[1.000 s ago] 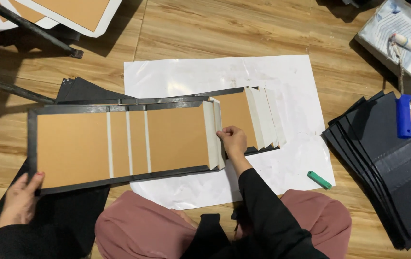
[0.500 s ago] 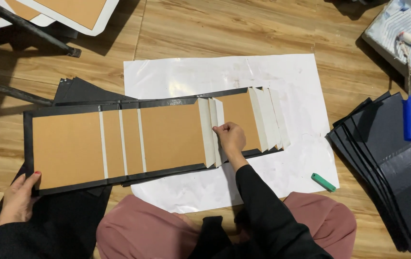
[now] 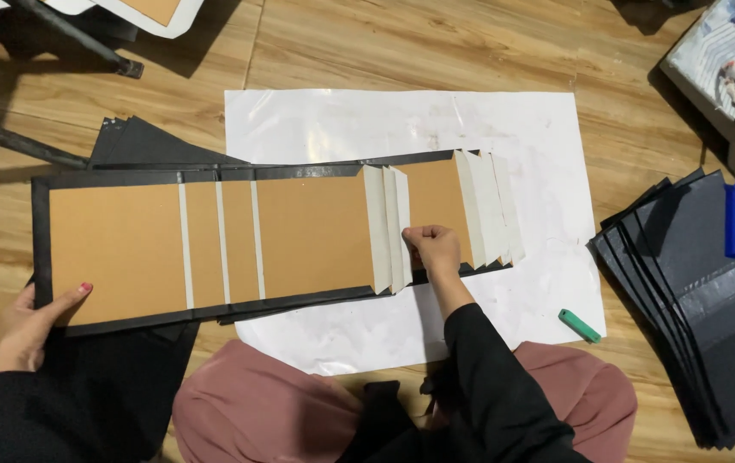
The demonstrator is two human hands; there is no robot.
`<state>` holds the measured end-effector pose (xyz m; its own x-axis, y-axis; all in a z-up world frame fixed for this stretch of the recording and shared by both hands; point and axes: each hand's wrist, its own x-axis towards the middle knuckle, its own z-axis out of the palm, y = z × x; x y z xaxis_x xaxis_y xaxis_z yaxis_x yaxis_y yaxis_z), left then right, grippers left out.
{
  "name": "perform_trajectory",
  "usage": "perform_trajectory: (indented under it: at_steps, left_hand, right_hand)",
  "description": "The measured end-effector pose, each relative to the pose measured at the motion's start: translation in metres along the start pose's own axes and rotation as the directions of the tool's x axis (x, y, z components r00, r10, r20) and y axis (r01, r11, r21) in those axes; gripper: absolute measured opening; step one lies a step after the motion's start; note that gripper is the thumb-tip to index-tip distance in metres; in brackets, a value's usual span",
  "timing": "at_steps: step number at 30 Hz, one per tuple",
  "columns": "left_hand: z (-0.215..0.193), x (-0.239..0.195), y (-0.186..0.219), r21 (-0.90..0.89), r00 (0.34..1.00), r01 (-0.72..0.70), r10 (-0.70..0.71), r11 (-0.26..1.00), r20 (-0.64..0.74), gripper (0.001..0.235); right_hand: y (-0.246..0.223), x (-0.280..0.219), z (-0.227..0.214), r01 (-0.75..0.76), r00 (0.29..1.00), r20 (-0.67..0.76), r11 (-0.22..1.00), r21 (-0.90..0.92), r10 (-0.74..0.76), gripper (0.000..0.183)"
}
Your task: Applying double-sided tape strips to cardboard folder covers and stacking them in a print shop environment.
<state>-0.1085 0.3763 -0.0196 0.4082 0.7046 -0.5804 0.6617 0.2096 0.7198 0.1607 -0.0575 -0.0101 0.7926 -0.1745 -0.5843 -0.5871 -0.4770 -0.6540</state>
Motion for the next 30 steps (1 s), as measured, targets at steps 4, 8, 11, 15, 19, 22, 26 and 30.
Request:
perform_trajectory:
  at_steps: [4, 8, 11, 15, 19, 22, 26, 30]
  left_hand:
    - [0.003, -0.011, 0.014, 0.002, 0.998, -0.052, 0.052, 0.999, -0.037, 0.04]
    - [0.004, -0.014, 0.026, 0.123, 0.997, -0.074, 0.078, 0.99, -0.028, 0.043]
    - [0.004, -0.005, 0.017, 0.026, 0.998, -0.054, 0.055, 0.998, -0.014, 0.04]
    - [0.007, -0.016, 0.031, 0.15, 0.998, -0.02, 0.028, 0.989, -0.056, 0.045]
    - [0.004, -0.01, 0.024, 0.065, 0.997, -0.065, 0.068, 0.996, -0.035, 0.037]
    - [0.003, -0.004, 0.018, 0.066, 0.999, -0.038, 0.04, 0.997, -0.023, 0.039]
    - [0.004, 0.001, 0.014, 0.032, 0.999, -0.032, 0.033, 0.999, -0.016, 0.042]
    - [0.012, -0.011, 0.017, -0.02, 0.999, -0.042, 0.042, 0.999, -0.002, 0.038]
  right_hand:
    - [0.001, 0.0, 0.007, 0.033, 0.999, -0.031, 0.976, -0.217, -0.041, 0.012]
    - [0.01, 0.003, 0.011, 0.154, 0.977, -0.078, 0.907, -0.391, -0.199, 0.01]
    - [0.011, -0.001, 0.01, 0.204, 0.966, -0.076, 0.907, -0.369, -0.248, 0.012]
    - [0.008, -0.004, 0.008, 0.202, 0.976, -0.038, 0.959, -0.197, -0.214, 0.012]
    - [0.012, 0.008, 0.011, 0.146, 0.989, 0.023, 0.984, 0.106, -0.149, 0.017]
    - [0.02, 0.013, 0.011, 0.115, 0.992, 0.042, 0.987, 0.113, -0.121, 0.014]
    - [0.021, 0.018, 0.012, 0.141, 0.99, -0.002, 0.989, 0.042, -0.141, 0.022]
    - [0.014, 0.027, 0.001, 0.151, 0.989, -0.012, 0.988, 0.018, -0.15, 0.02]
